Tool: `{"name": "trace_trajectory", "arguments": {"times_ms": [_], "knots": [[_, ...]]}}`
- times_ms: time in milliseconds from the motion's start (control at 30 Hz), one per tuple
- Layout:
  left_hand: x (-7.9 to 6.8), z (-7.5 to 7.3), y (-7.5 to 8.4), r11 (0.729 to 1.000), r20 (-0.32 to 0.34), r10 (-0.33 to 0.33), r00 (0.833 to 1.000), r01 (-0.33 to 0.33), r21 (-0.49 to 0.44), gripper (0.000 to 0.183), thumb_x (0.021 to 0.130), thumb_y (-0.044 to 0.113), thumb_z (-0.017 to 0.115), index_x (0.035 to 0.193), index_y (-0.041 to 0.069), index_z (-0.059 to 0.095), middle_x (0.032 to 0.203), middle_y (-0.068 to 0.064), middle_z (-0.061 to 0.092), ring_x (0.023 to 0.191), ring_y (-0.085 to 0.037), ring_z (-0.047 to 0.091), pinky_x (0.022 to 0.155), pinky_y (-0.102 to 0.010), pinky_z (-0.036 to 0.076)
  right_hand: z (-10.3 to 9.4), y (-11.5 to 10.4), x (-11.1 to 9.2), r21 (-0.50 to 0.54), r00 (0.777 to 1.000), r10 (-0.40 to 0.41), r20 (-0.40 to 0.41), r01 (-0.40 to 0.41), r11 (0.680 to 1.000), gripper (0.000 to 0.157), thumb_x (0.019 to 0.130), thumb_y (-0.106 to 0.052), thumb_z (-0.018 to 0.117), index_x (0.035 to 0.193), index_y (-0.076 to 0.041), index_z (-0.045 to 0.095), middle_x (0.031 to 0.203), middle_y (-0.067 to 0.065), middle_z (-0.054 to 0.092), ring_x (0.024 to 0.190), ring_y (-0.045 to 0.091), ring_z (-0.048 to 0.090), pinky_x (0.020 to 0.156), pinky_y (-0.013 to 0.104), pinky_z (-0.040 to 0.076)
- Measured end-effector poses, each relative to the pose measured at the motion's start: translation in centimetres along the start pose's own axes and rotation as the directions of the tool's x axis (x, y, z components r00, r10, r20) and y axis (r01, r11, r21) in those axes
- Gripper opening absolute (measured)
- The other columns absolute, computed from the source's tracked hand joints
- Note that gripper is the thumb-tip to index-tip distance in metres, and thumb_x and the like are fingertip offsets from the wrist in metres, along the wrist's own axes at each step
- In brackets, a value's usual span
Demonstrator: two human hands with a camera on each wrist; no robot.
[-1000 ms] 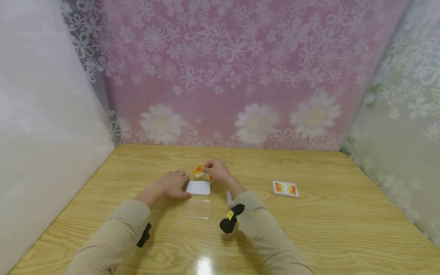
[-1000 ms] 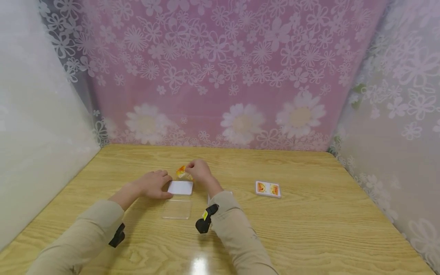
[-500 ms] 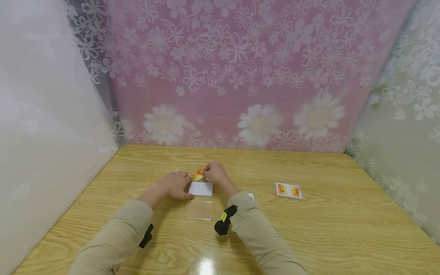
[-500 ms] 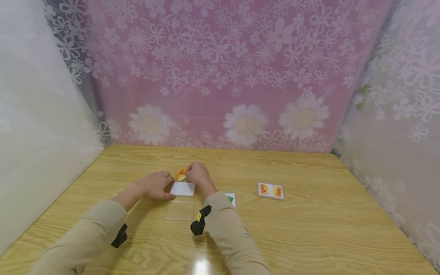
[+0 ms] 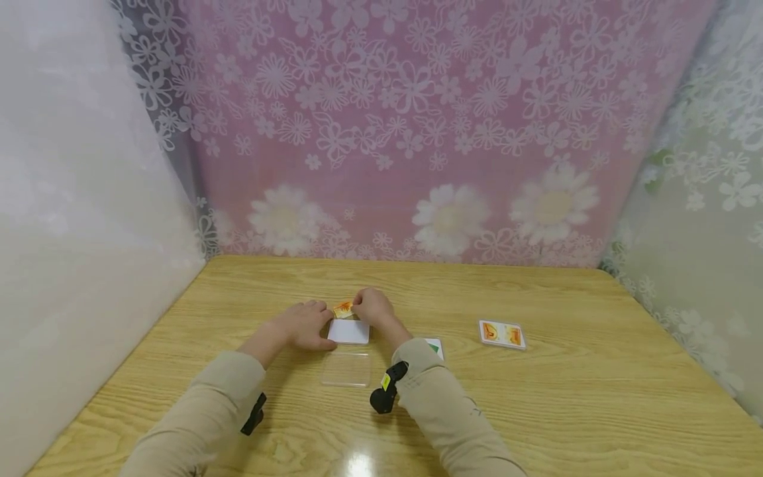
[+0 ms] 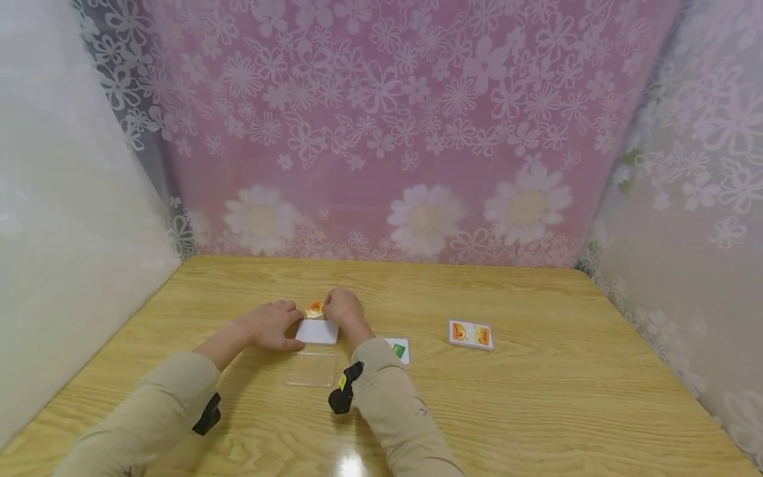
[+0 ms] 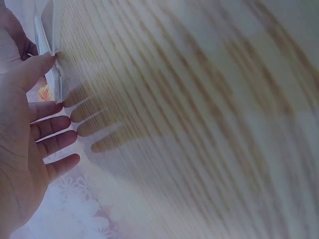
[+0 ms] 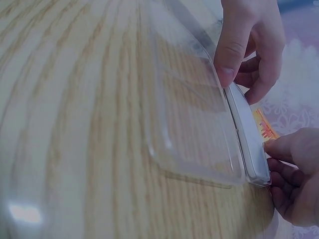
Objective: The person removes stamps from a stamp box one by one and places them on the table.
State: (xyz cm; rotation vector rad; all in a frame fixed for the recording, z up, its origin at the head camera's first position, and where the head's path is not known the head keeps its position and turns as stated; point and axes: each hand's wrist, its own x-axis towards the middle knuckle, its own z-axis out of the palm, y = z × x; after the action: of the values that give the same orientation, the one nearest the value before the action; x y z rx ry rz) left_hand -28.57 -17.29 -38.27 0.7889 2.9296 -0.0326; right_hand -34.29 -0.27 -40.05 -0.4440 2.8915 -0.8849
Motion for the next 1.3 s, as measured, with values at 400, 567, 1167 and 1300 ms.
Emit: {"name": "trace_trajectory", "arguments": {"times_ms": [400, 567, 1167, 1300], "knots": [[0.3, 0.1, 0.2, 1.0, -0.011, -0.003, 1.0, 0.003, 0.004, 0.057, 0.083, 0.05, 0.062, 0.118, 0.006, 0.058, 0.099, -0.004, 0.052, 0.085, -0.019, 0.047, 0.076, -0.038, 0.044, -0.1, 0.1, 0.1, -0.019, 0.999, 0.032, -0.011, -0.032, 0.999, 0.011, 0.089, -0.015, 0.06, 0.079, -0.01, 0.064, 0.072, -0.001, 0.056, 0.062, 0.013, 0.048, 0.053, 0.024, 0.036], [0.4, 0.0, 0.1, 1.0, -0.007, -0.007, 1.0, 0.007, -0.004, 0.057, 0.083, 0.051, 0.061, 0.119, 0.006, 0.058, 0.099, -0.003, 0.052, 0.085, -0.019, 0.047, 0.076, -0.038, 0.044, 0.0, 0.3, 0.4, -0.021, 0.999, 0.024, -0.028, -0.024, 0.999, 0.009, 0.088, -0.015, 0.06, 0.082, -0.01, 0.065, 0.077, 0.0, 0.059, 0.065, 0.013, 0.05, 0.055, 0.024, 0.038], [-0.1, -0.6, -0.6, 0.997, -0.012, -0.023, 1.0, 0.022, -0.071, 0.061, 0.086, 0.049, 0.059, 0.126, 0.002, 0.054, 0.127, -0.014, 0.054, 0.119, -0.034, 0.049, 0.098, -0.05, 0.037, -1.6, 0.4, -0.7, 0.18, 0.995, -0.075, -0.066, 0.086, 0.98, 0.015, 0.092, -0.014, 0.057, 0.099, -0.002, 0.065, 0.091, 0.007, 0.063, 0.072, 0.016, 0.053, 0.062, 0.027, 0.045], [-0.3, -0.8, -1.1, 0.998, -0.042, -0.03, 0.999, 0.028, -0.061, 0.054, 0.089, 0.046, 0.056, 0.122, 0.003, 0.057, 0.123, -0.013, 0.057, 0.114, -0.034, 0.052, 0.094, -0.048, 0.041, -2.3, 0.4, -0.9, 0.168, 0.99, -0.124, -0.06, 0.133, 0.977, 0.018, 0.094, -0.016, 0.054, 0.103, -0.002, 0.064, 0.094, 0.008, 0.063, 0.071, 0.015, 0.054, 0.063, 0.027, 0.046]]}}
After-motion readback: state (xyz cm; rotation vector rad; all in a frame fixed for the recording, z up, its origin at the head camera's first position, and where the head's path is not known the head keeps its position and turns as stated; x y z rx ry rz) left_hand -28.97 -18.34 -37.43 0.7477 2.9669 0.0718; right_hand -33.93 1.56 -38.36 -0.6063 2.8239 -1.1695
